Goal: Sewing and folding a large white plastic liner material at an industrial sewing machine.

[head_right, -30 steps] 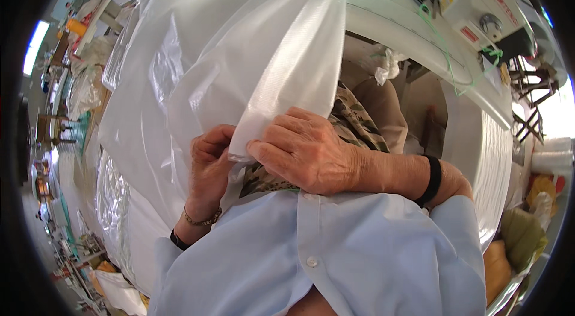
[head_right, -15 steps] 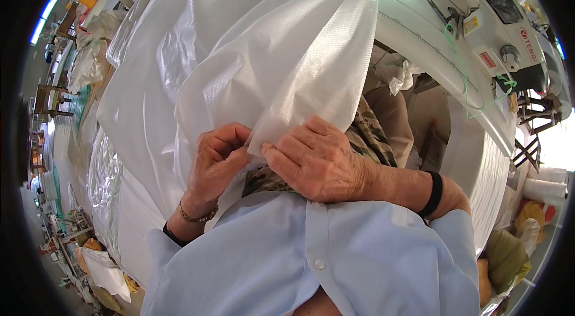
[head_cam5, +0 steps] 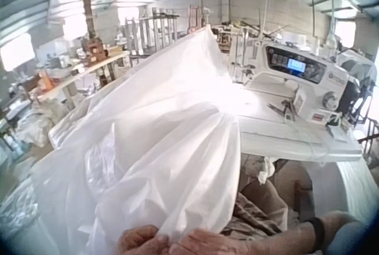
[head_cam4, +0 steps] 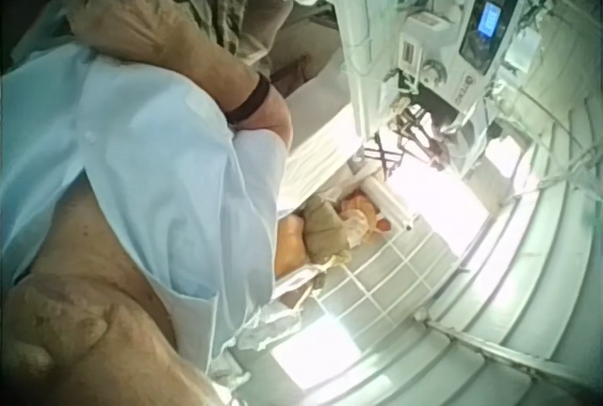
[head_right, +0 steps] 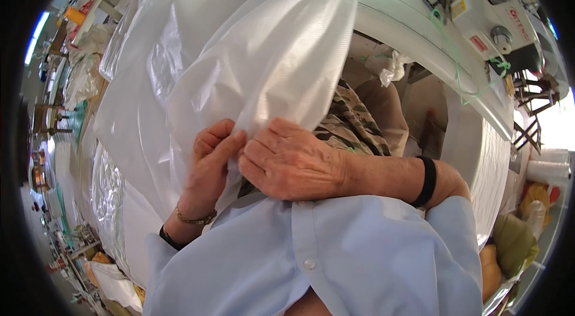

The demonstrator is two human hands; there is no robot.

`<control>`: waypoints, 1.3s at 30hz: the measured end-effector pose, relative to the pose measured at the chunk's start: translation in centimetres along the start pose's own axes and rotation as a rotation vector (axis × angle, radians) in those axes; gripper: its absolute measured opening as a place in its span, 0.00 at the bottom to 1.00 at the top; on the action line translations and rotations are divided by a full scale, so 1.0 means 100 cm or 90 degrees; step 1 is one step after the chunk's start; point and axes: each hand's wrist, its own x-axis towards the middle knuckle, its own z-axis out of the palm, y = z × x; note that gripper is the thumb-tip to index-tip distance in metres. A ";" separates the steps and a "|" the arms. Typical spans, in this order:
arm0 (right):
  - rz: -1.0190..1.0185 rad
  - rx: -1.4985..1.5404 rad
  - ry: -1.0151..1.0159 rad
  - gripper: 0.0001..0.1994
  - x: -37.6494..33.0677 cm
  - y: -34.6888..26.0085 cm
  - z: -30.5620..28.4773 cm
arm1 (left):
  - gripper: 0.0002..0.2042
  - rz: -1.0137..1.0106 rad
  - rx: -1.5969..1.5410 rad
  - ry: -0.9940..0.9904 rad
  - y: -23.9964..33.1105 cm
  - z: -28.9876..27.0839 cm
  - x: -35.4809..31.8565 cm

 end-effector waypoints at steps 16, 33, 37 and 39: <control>-0.020 0.430 0.090 0.19 0.060 0.180 0.129 | 0.06 0.721 0.830 -0.328 0.158 0.056 0.008; 0.031 0.119 -0.157 0.07 -0.038 0.094 0.010 | 0.07 0.244 0.540 0.157 -0.062 -0.011 0.017; -0.064 0.085 -0.064 0.08 -0.030 0.091 0.024 | 0.07 -0.041 0.220 0.126 -0.074 -0.018 0.017; -0.073 0.118 -0.124 0.09 -0.030 0.083 0.029 | 0.07 -0.115 0.149 0.114 -0.066 -0.020 0.015</control>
